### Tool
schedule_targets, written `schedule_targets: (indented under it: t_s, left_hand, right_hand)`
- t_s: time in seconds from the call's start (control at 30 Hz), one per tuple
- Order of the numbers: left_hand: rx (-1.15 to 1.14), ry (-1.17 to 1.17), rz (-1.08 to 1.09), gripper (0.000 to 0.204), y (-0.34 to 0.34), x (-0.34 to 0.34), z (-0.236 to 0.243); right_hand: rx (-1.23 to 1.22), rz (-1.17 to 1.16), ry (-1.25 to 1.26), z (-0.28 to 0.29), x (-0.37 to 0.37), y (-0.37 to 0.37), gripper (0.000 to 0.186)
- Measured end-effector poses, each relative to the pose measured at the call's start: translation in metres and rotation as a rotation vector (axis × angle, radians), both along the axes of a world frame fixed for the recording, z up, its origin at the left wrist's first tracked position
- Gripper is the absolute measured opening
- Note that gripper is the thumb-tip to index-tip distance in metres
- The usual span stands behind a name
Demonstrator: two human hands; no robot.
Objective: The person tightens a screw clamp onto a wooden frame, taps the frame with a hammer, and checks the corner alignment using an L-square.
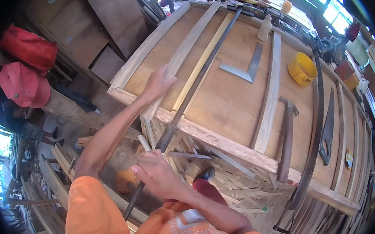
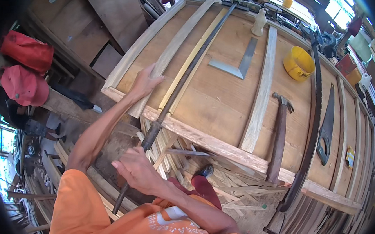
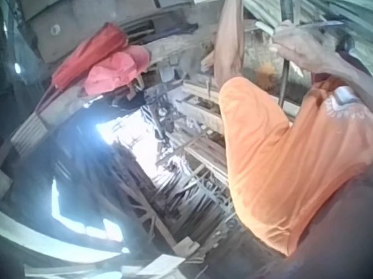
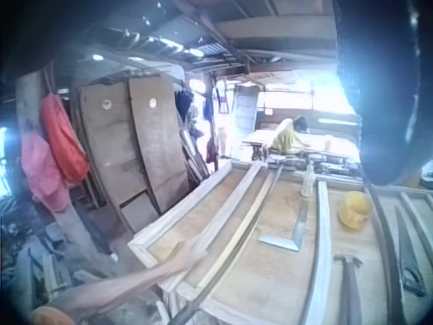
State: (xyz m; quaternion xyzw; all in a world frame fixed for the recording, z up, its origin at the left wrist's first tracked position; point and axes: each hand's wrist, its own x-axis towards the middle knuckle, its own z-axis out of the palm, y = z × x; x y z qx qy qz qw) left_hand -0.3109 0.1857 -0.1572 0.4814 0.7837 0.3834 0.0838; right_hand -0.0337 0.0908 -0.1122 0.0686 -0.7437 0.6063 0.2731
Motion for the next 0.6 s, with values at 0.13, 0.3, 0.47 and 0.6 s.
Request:
schedule_targets:
  t_s: [0.13,0.3,0.47,0.6]
  left_hand:
    - [0.012,-0.07,0.001,0.059,-0.015,0.001,-0.007]
    - [0.075,0.029,-0.034,0.056,0.009,-0.026,-0.006]
    - [-0.098,0.024,0.027,0.058,0.029,-0.006,-0.008]
    - [0.006,0.011,-0.038,0.058,0.004,-0.048,-0.016]
  right_hand:
    - [0.013,-0.034,0.01,0.001,-0.001,0.0,0.036]
    - [0.031,-0.07,-0.032,0.004,0.003,-0.01,0.036]
    - [0.014,-0.088,-0.066,-0.002,0.007,-0.007,0.036]
    - [0.057,-0.078,0.001,-0.006,-0.006,-0.019,0.036]
